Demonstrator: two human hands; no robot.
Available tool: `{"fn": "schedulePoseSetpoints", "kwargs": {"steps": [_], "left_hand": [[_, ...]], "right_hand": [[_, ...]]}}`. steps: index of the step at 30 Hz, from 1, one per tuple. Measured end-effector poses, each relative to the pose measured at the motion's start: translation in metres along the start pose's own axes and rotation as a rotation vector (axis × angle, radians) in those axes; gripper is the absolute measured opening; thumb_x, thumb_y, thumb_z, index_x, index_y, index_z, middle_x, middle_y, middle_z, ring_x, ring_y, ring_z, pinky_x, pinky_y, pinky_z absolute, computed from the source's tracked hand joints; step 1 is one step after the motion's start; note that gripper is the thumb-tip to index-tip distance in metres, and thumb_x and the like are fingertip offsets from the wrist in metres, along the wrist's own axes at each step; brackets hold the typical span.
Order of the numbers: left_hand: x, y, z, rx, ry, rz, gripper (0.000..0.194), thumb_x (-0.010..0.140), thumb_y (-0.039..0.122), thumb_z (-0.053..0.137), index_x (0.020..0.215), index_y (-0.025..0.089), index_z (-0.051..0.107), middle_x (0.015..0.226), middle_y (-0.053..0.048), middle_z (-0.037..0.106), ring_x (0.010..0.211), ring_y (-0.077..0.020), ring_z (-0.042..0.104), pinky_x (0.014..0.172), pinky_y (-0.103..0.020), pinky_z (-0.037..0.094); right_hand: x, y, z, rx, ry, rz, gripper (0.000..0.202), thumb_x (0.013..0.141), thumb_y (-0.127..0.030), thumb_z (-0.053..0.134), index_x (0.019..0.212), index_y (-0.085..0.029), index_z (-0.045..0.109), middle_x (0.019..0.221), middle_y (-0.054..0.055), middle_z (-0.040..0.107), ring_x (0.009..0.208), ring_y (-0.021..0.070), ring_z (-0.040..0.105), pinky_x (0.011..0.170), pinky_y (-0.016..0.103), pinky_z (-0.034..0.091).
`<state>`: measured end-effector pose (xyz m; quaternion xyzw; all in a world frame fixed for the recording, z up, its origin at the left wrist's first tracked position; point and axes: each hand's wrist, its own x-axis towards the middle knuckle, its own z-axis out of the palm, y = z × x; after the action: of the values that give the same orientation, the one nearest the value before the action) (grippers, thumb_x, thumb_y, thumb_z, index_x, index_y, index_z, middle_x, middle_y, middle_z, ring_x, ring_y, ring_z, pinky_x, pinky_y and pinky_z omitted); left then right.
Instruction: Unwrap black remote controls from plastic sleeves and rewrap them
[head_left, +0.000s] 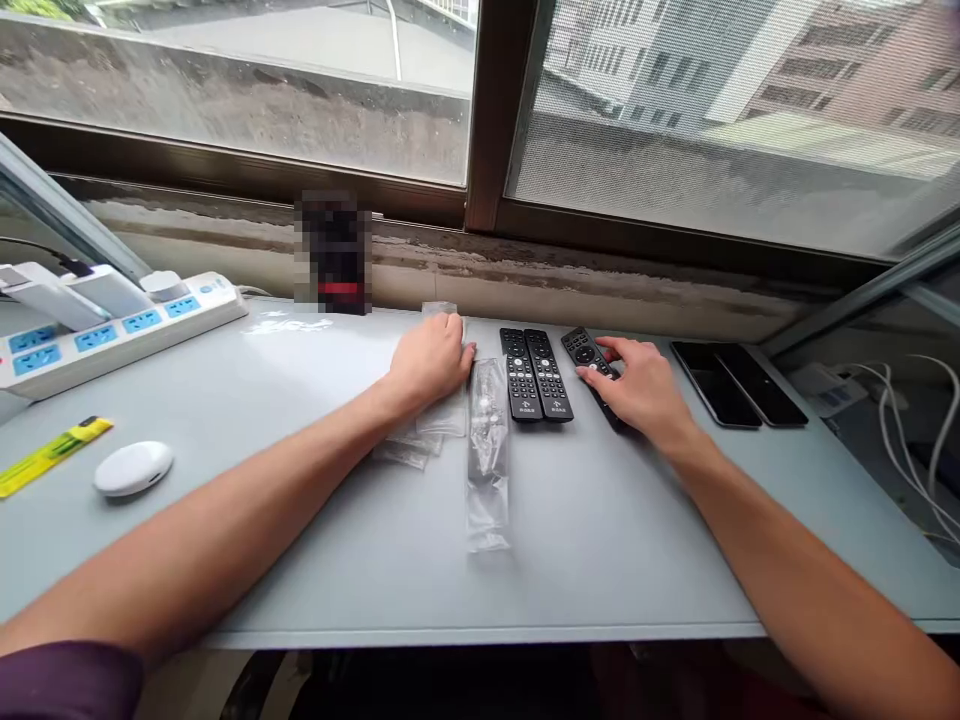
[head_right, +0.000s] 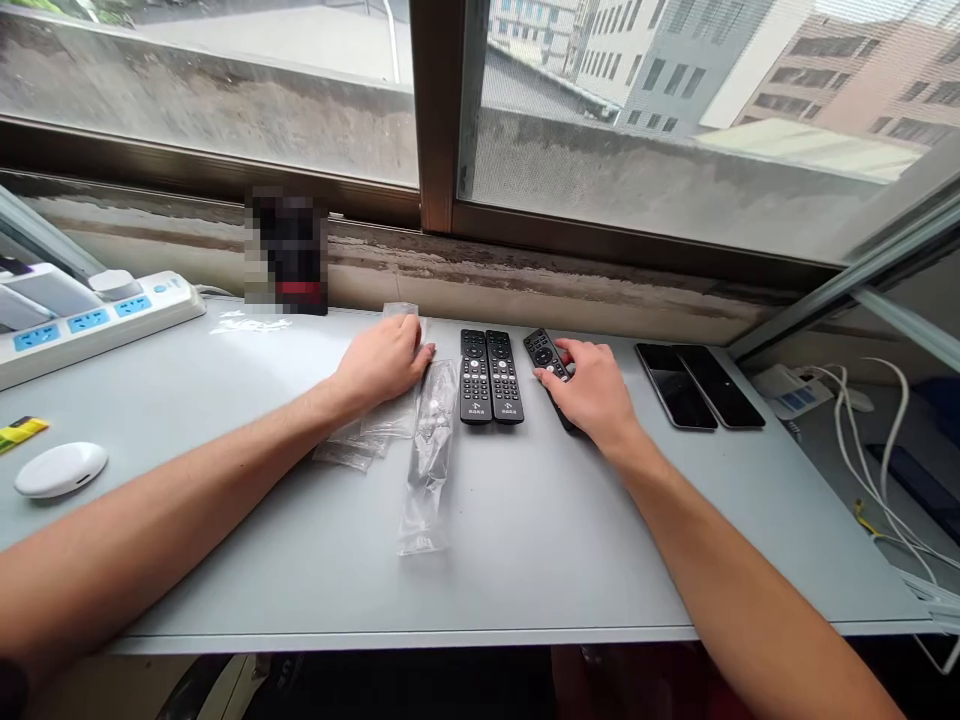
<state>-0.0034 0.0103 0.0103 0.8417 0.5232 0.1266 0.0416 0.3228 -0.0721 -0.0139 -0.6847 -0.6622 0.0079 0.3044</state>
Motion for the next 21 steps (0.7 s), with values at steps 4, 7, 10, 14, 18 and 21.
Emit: {"fn": "schedulePoseSetpoints", "kwargs": {"steps": [4,7,10,14,18,21], "left_hand": [[0.003,-0.004,0.001,-0.018,0.006,-0.018,0.022,0.113,0.035,0.053,0.117,0.018,0.067,0.123,-0.022,0.079,0.117,-0.0392,0.075,0.098,-0.049,0.059],[0.005,-0.009,0.002,-0.051,0.021,-0.029,0.023,0.112,0.036,0.055,0.119,0.018,0.067,0.122,-0.021,0.08,0.115,-0.0377,0.076,0.098,-0.048,0.059],[0.007,-0.013,0.005,-0.076,0.028,-0.041,0.02,0.111,0.032,0.056,0.117,0.017,0.069,0.12,-0.022,0.081,0.113,-0.0381,0.077,0.098,-0.048,0.058],[0.009,-0.018,0.007,-0.152,0.072,-0.064,0.014,0.107,0.026,0.059,0.108,0.021,0.072,0.115,-0.018,0.083,0.11,-0.0368,0.077,0.097,-0.046,0.058],[0.015,-0.023,0.003,-0.405,0.135,-0.12,0.009,0.104,0.024,0.066,0.101,0.021,0.075,0.109,-0.013,0.084,0.103,-0.031,0.077,0.096,-0.041,0.057],[0.02,-0.024,-0.003,-0.774,0.211,-0.16,0.008,0.104,0.024,0.071,0.105,0.019,0.078,0.108,-0.01,0.084,0.099,-0.0244,0.075,0.096,-0.035,0.056]], "right_hand": [[0.001,0.0,-0.005,-0.102,0.005,-0.087,0.041,0.099,-0.052,0.078,0.124,-0.02,0.084,0.107,0.018,0.079,0.113,0.0453,0.067,0.101,0.065,0.058],[-0.001,-0.002,-0.006,-0.114,0.007,-0.112,0.037,0.099,-0.048,0.079,0.122,-0.019,0.084,0.108,0.019,0.078,0.115,0.0463,0.067,0.102,0.066,0.059],[-0.004,-0.006,-0.007,-0.104,-0.003,-0.132,0.03,0.103,-0.039,0.075,0.125,-0.021,0.081,0.12,0.019,0.078,0.115,0.0438,0.072,0.101,0.062,0.061],[-0.008,-0.014,-0.007,-0.107,-0.021,-0.158,0.029,0.107,-0.028,0.067,0.134,-0.024,0.075,0.127,0.015,0.082,0.11,0.0397,0.08,0.099,0.056,0.064],[-0.009,-0.024,-0.01,-0.037,0.042,-0.112,0.039,0.108,-0.029,0.066,0.146,-0.025,0.07,0.122,0.014,0.087,0.104,0.0387,0.085,0.093,0.055,0.066],[-0.007,-0.026,-0.012,0.171,0.008,0.014,0.042,0.11,-0.042,0.067,0.149,-0.025,0.068,0.098,0.009,0.088,0.081,0.033,0.085,0.08,0.049,0.069]]}}
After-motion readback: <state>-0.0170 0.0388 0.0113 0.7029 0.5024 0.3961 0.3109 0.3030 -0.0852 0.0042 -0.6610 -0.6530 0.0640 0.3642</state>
